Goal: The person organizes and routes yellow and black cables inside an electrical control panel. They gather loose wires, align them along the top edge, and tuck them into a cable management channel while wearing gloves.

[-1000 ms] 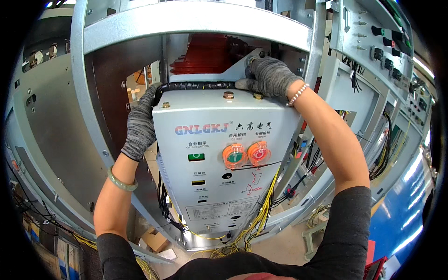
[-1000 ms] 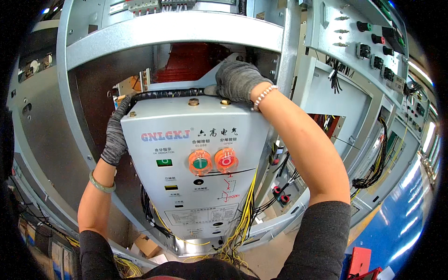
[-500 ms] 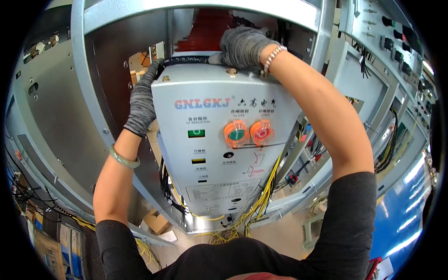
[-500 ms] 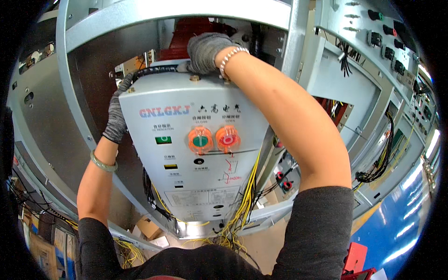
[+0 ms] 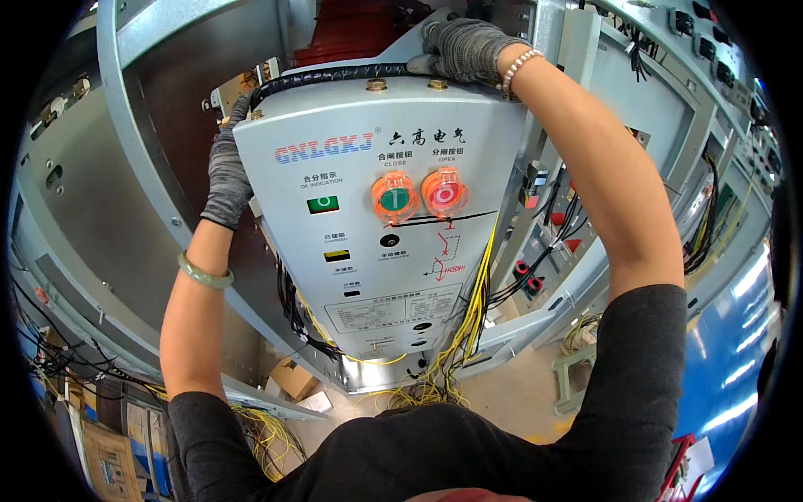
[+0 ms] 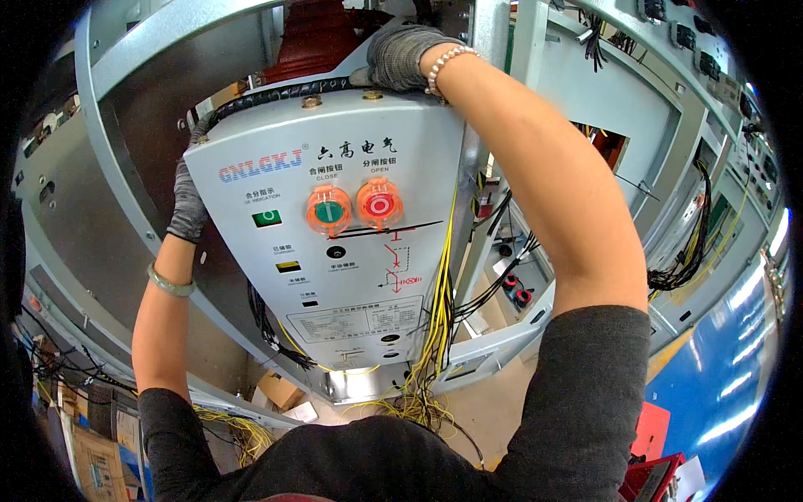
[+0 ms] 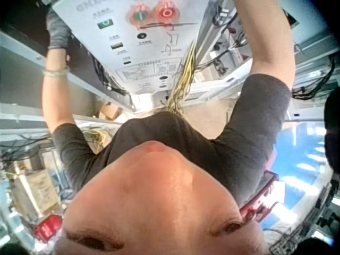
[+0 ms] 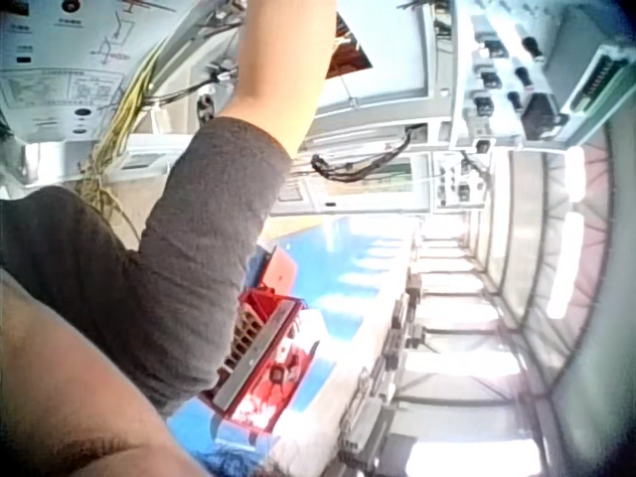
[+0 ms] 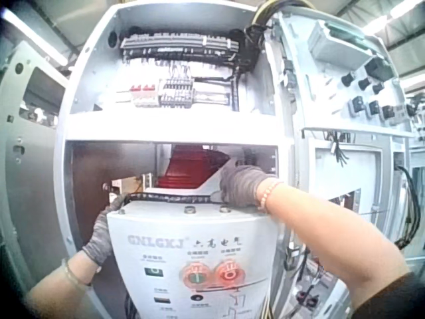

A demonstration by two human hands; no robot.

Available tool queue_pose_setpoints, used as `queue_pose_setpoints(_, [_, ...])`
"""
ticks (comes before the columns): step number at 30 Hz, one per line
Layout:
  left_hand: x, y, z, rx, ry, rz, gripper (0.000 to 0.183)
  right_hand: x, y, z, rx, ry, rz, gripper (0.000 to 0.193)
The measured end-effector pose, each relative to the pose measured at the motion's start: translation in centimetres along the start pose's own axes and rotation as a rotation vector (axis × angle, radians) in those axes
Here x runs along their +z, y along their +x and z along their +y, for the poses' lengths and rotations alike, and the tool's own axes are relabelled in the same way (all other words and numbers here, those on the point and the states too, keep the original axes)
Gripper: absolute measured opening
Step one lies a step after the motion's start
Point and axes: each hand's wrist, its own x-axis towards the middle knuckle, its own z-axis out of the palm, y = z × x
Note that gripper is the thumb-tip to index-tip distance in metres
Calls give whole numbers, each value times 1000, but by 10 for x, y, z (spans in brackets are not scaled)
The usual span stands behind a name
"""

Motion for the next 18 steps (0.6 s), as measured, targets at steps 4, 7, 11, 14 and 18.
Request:
queue_pose_setpoints(4, [-5, -8, -15, 22, 147, 15, 60, -12, -2, -15, 5, -12, -40, 52])
queue_pose_setpoints(7, [-5, -10, -8, -757, -1095, 126, 51, -27, -12, -19, 24, 19, -98, 53])
queue_pose_setpoints(11, [-21, -41, 25, -187, 150, -185, 47, -32, -53, 0, 4, 407, 188, 49])
queue_pose_setpoints(14, [-32, -62, 36, -95, 182, -260, 49, -15, -116, -9, -66, 386, 833, 35])
queue_pose_setpoints(18, [-48, -128, 24, -71, -15, -68, 42, 65, -243, -75, -44, 251, 894, 14])
